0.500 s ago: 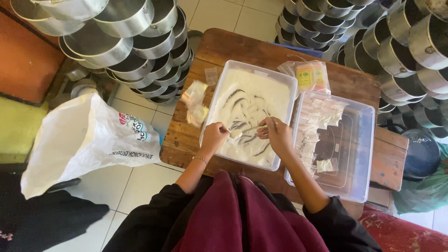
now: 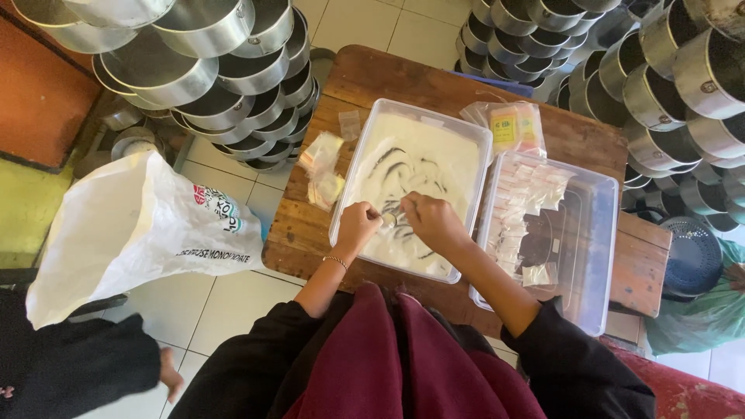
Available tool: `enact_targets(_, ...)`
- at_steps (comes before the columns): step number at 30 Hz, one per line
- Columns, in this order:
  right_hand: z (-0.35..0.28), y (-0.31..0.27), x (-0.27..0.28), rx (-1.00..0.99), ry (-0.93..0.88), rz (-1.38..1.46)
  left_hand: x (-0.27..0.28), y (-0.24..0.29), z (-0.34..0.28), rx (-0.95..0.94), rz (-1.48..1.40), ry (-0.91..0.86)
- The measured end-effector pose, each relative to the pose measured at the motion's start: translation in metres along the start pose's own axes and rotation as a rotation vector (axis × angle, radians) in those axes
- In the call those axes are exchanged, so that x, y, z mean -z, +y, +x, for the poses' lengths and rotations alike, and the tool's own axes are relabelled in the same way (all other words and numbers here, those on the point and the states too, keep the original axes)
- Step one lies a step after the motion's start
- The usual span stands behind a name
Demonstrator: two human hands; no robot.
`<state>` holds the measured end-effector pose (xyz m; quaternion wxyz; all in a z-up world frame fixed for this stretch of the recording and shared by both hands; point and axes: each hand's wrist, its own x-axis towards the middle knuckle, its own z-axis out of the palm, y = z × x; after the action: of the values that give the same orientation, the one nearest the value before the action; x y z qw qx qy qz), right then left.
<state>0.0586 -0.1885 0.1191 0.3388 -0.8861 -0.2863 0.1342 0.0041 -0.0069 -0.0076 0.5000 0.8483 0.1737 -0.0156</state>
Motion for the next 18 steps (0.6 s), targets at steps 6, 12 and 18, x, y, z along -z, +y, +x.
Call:
enact_targets(6, 0.007, -0.012, -0.002, 0.083, -0.025, -0.127, -0.028, -0.031, 0.017, 0.038, -0.002, -0.053)
enact_targets(12, 0.012, -0.014, -0.006, 0.091, -0.069, -0.159, -0.007, -0.006, 0.007, 0.077, -0.153, -0.054)
enact_targets(18, 0.009, -0.001, -0.006, 0.313, 0.026, -0.274, -0.023, -0.044, 0.024, 0.079, -0.117, -0.077)
